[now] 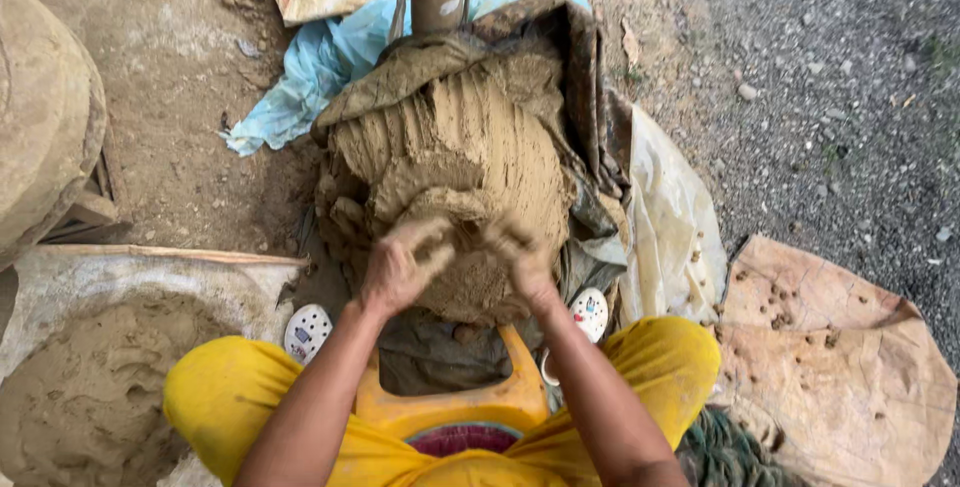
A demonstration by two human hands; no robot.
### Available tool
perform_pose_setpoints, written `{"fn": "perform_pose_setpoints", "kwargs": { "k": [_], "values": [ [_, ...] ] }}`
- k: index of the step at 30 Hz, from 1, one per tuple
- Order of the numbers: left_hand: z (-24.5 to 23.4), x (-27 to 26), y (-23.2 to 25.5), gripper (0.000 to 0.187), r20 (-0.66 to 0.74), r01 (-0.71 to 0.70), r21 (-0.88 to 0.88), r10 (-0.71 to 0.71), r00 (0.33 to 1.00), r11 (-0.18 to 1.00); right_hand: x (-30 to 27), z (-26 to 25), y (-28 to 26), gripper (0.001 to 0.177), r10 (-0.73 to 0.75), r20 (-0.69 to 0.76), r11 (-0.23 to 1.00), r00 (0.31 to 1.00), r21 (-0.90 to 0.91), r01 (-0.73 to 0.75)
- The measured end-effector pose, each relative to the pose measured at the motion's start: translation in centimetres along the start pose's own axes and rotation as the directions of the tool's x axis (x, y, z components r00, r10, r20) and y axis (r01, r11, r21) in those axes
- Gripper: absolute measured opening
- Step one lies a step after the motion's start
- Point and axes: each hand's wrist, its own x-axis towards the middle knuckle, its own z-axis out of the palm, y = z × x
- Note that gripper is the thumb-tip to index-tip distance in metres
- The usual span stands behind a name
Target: The person kneads clay by hand on a large mound, pulling pieces apart and pressing them back together. They briefly move to a smaller portion of clay on a separate board before returning to the main pile.
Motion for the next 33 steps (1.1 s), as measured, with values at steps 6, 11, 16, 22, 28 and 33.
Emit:
{"fn": "perform_pose_setpoints", "kwargs": {
  "k": [6,11,16,22,28,33],
  "values": [
    [-3.0,9.8,-1.3,0.032,-0.361,-0.072,-0.363,-0.069,0.930,0.929,11.7,-3.8,-4.1,0.033,-0.229,0.084,0.922,0.970,-0.301,0.244],
    [-2.8,23.8,-4.8,0.060,-0.412,-0.331,-0.377,0.163,0.896,0.865,23.1,-4.6,-2.0,0.034,-0.266,0.084,0.949,0.960,-0.150,0.276],
    [-4.6,31.9,-5.4,0.048,-0.229,-0.181,-0.236,0.126,0.965,0.955,32.4,-5.5,3.2,0.030,-0.223,0.077,0.974,0.972,-0.017,0.225],
    [-1.7,36.8,-8.5,0.064,-0.108,0.004,-0.089,-0.013,0.994,0.996,35.1,-6.5,6.9,0.037,-0.332,0.385,0.200,0.861,-0.864,0.463],
    [0.0,36.7,-9.5,0.072,-0.010,0.251,-0.091,-0.253,0.967,0.964,31.5,-5.2,7.0,0.033,-0.457,0.405,0.168,0.792,-0.835,0.524],
    [2.2,31.4,-10.9,0.078,-0.026,0.244,-0.278,-0.262,0.965,0.929,26.7,-3.3,4.2,0.034,0.021,0.195,0.774,0.981,-0.624,0.108]
  ]
}}
